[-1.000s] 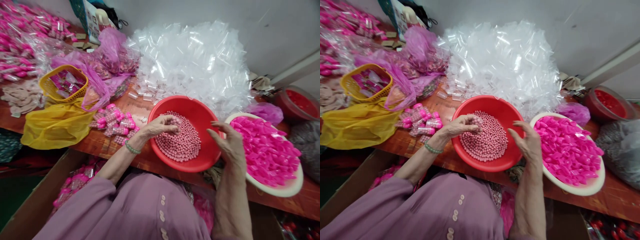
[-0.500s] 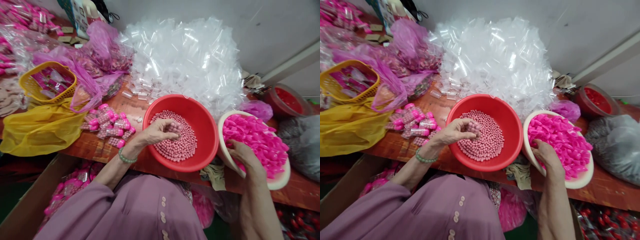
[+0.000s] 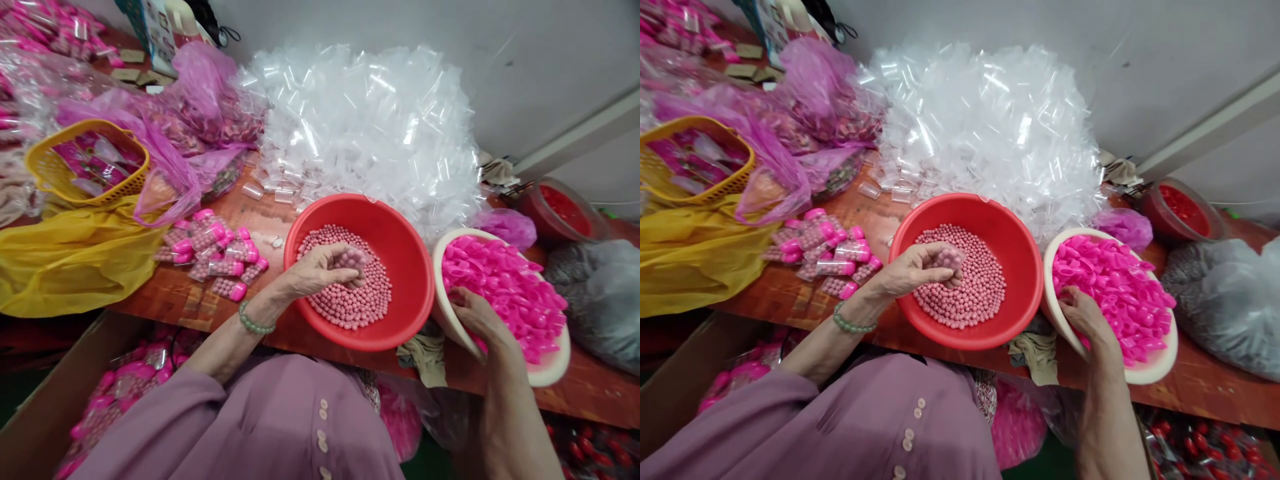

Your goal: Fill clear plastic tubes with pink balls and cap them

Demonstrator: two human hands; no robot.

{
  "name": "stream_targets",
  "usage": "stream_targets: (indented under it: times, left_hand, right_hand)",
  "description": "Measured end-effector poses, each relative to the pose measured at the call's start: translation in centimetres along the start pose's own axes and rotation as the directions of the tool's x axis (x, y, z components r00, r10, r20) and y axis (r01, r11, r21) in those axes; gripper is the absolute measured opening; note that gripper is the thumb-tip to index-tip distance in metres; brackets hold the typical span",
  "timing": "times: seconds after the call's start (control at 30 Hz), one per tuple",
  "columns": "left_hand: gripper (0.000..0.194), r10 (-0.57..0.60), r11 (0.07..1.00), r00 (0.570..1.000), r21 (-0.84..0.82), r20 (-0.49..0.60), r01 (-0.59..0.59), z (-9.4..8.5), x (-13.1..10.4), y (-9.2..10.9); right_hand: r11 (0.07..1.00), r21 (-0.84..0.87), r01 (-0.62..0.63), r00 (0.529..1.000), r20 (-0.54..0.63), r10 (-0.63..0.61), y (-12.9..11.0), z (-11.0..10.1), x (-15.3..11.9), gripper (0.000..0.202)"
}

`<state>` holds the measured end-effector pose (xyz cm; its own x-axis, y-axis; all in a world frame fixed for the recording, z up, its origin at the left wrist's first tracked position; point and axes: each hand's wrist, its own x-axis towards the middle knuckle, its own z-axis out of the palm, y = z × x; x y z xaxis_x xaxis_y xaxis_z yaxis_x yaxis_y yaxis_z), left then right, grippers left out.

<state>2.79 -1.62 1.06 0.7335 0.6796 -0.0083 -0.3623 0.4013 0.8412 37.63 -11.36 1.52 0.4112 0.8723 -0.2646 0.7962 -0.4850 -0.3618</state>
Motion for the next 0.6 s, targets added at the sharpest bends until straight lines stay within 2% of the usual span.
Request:
stream_targets:
  times: [0.13, 0.33, 0.43, 0.5, 0.6]
  left_hand:
    - [0.04, -0.013, 1.0, 1.0, -0.006, 0.013, 0.013, 0.0, 0.0, 0.1]
    - [0.037, 0.005, 1.0, 1.0, -0.016, 0.005, -0.005, -0.6, 0.3, 0.0]
    - [0.038, 0.014, 0.999, 0.999, -0.035, -0.033, -0.016, -0.8, 0.4, -0.1]
    - [0.039, 0.009, 0.999, 0.998, -0.049, -0.062, -0.012, -0.8, 0.4, -0.1]
    - [0.04, -0.022, 0.998, 0.998, -0.056, -0.059, 0.019, -0.6, 0.4, 0.0]
  right_hand:
    - [0.994, 0.086, -0.072, 0.993, 0.095, 0.064, -0.7, -0.6, -0.5, 0.011]
    - [0.989, 0.097, -0.112, 0.993, 0.048, 0.108, -2.2, -1.2, -1.6, 0.02]
    - [0.985, 0.143, -0.1, 0.994, -0.038, 0.106, -2.0, -2.0, -2.2, 0.026]
    - [0.964, 0.239, -0.114, 0.981, -0.124, 0.147, -1.2, -2.5, -2.4, 0.028]
    - [0.894, 0.445, -0.049, 0.912, -0.344, 0.222, -0.5, -3.0, -2.5, 0.025]
